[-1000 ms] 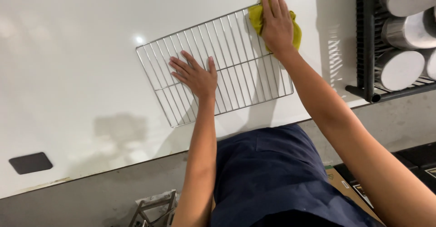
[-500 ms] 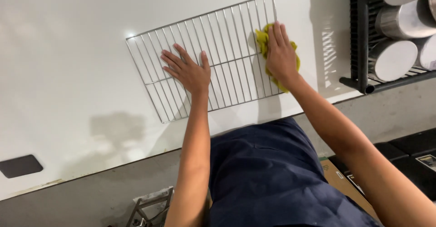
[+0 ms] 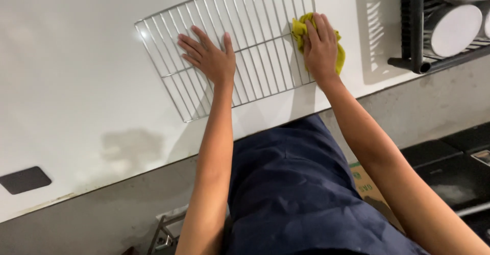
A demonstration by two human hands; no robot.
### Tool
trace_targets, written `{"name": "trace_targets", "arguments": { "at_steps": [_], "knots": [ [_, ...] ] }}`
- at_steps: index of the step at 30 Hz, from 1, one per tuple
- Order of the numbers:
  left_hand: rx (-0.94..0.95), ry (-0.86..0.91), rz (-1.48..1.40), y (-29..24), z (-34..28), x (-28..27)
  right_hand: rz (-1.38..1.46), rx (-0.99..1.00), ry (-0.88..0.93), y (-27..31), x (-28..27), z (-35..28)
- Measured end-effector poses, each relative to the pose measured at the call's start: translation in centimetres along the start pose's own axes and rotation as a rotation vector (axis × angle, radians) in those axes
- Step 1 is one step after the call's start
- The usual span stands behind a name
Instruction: Cleaning a metal cooling rack with a cloth.
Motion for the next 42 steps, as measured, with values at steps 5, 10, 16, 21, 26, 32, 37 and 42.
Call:
{"name": "trace_targets", "arguments": {
  "at_steps": [5, 10, 16, 21, 26, 32, 37, 42],
  "knots": [
    [-0.127, 0.163, -0.329, 9.4, -1.6, -4.7, 0.0, -0.017, -0.022, 0.5, 0.2, 0.5],
    [-0.26, 0.273, -0.418, 17.4, -5.0, -7.2, 0.101, -0.101, -0.119, 5.4, 1.0, 1.1],
    [-0.366, 0.199, -0.897, 19.4, -5.1, -6.5, 0.329, -0.444, 0.084, 25.2, 7.0, 0.7],
    [-0.343, 0.16, -0.798, 19.1, -4.2, -6.9, 0.225, -0.61, 0.158, 31.8, 12.8, -0.2],
    [-0.472, 0.208, -0.704, 17.8, -3.7, -7.6, 0.067, -0.72, 0.211, 31.0, 11.7, 0.2],
    [-0.385, 0.213, -0.549, 17.3, -4.1, -6.9, -0.071, -0.634, 0.211, 22.5, 10.1, 0.5],
    [-0.399, 0.209, -0.557, 17.6, -4.3, -6.3, -0.279, -0.517, 0.235, 11.2, 6.6, 1.2],
    [-0.357, 0.172, -0.513, 18.0, -4.0, -5.9, -0.327, -0.373, 0.202, -1.1, 3.9, 1.4]
  ]
}}
Point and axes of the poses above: each hand's wrist, its own z-axis towards the middle knuckle, its own x-axis out of the palm, y = z × x, the point moved 2 cm from there along z, towards the middle knuckle, and after that the axes turned 7 degrees about x, right-handed, at the moved point
